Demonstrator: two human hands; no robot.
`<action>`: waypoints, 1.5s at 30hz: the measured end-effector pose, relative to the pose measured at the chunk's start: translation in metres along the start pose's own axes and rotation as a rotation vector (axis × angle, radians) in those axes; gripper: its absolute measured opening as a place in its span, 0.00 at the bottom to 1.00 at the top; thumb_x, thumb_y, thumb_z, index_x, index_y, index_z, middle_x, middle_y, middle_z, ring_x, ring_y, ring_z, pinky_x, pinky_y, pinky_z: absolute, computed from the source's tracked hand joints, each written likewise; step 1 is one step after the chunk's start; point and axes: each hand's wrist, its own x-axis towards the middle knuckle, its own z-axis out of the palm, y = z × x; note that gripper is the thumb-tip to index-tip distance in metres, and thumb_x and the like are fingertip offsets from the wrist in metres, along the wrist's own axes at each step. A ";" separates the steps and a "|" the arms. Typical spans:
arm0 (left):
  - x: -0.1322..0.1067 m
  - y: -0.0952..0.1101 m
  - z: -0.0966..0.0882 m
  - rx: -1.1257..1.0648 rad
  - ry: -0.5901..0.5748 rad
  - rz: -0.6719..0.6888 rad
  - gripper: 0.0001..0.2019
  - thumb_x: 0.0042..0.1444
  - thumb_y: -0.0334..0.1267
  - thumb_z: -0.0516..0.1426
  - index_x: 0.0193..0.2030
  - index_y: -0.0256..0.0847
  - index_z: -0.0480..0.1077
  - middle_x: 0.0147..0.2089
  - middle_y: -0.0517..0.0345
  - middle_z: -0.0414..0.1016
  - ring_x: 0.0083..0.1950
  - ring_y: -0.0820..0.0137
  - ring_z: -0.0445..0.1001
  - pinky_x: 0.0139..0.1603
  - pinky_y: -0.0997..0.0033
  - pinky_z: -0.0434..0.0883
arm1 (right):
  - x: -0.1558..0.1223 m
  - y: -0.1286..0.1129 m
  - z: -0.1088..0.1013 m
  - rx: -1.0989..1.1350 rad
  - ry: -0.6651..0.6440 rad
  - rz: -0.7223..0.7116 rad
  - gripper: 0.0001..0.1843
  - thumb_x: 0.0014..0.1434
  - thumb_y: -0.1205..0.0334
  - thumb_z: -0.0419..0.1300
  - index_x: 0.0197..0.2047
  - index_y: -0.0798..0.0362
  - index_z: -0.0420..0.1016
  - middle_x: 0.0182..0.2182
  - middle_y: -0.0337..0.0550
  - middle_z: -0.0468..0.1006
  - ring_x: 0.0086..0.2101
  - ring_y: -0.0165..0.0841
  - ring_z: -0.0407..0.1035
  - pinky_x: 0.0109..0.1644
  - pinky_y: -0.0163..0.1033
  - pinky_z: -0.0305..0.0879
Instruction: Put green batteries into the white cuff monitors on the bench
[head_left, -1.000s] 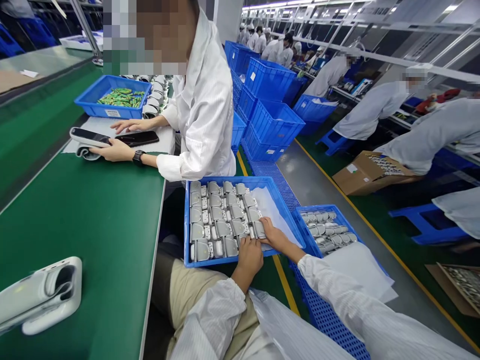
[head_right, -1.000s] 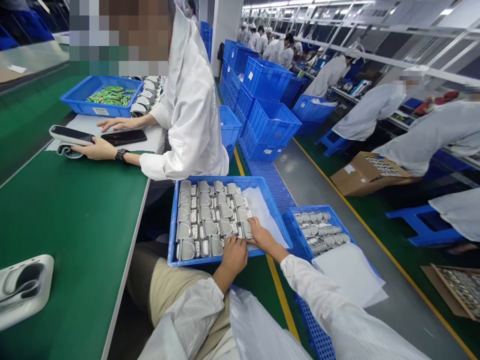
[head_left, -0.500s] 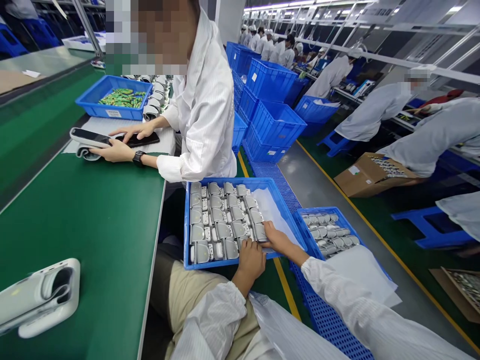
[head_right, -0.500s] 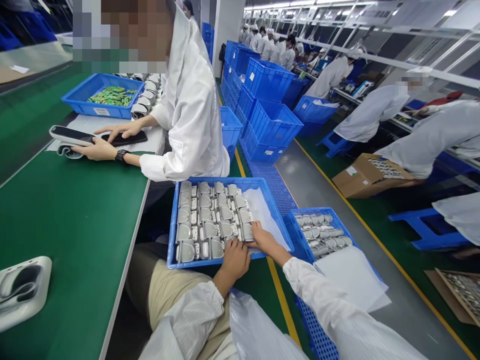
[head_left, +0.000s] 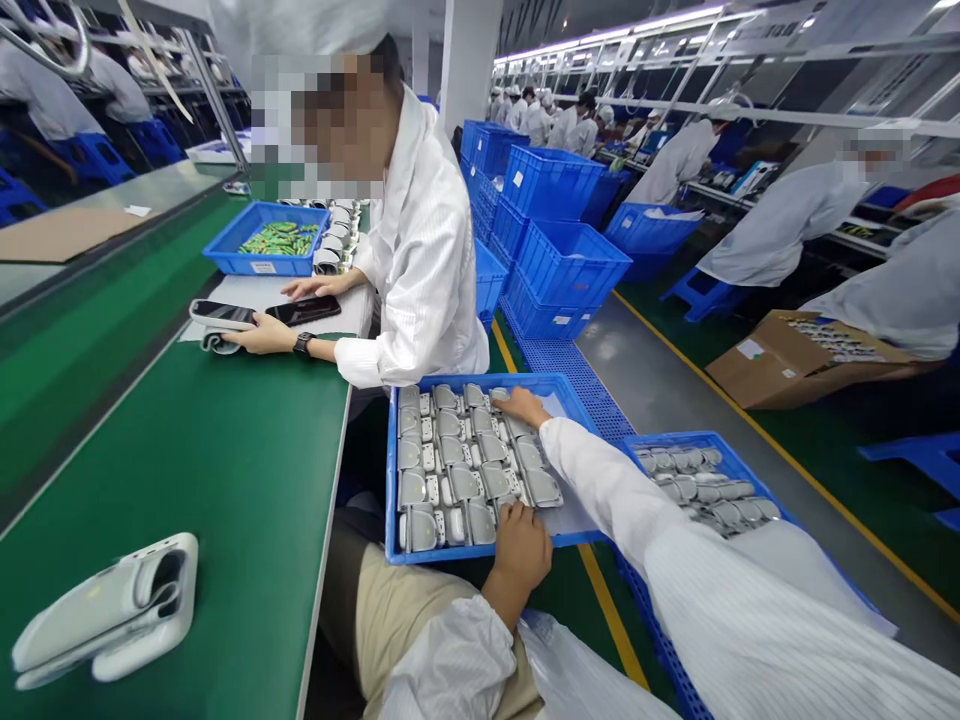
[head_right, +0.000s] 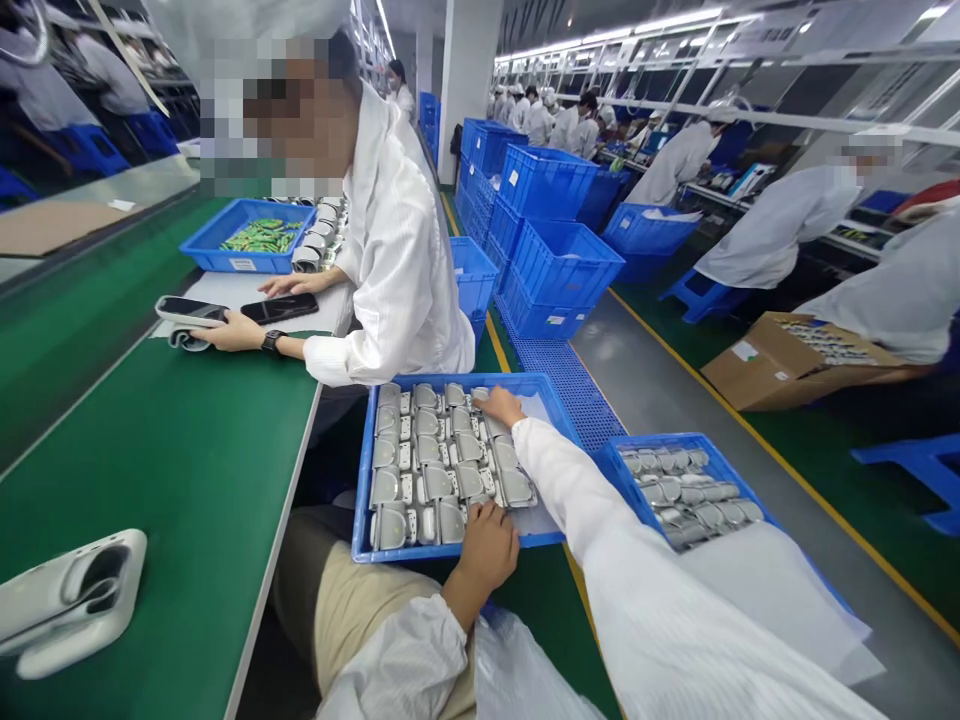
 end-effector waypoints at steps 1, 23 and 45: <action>0.000 -0.001 -0.001 0.000 -0.002 0.000 0.16 0.72 0.39 0.52 0.48 0.34 0.80 0.54 0.41 0.81 0.59 0.54 0.73 0.65 0.48 0.67 | 0.006 -0.003 0.005 0.006 -0.025 0.011 0.43 0.66 0.32 0.65 0.60 0.68 0.78 0.55 0.72 0.80 0.55 0.55 0.76 0.56 0.47 0.70; 0.002 -0.002 0.003 -0.049 -0.016 -0.007 0.14 0.69 0.36 0.52 0.46 0.32 0.79 0.51 0.40 0.80 0.56 0.54 0.73 0.62 0.48 0.66 | 0.029 0.038 0.028 0.035 0.012 0.006 0.38 0.68 0.34 0.62 0.57 0.65 0.82 0.54 0.70 0.81 0.56 0.54 0.77 0.56 0.43 0.70; 0.005 0.012 0.017 -0.087 -0.032 -0.123 0.34 0.71 0.55 0.50 0.70 0.28 0.71 0.64 0.33 0.74 0.66 0.44 0.66 0.71 0.42 0.58 | -0.121 0.053 0.079 0.002 0.143 0.107 0.30 0.74 0.45 0.55 0.67 0.61 0.65 0.59 0.65 0.76 0.57 0.54 0.74 0.58 0.49 0.69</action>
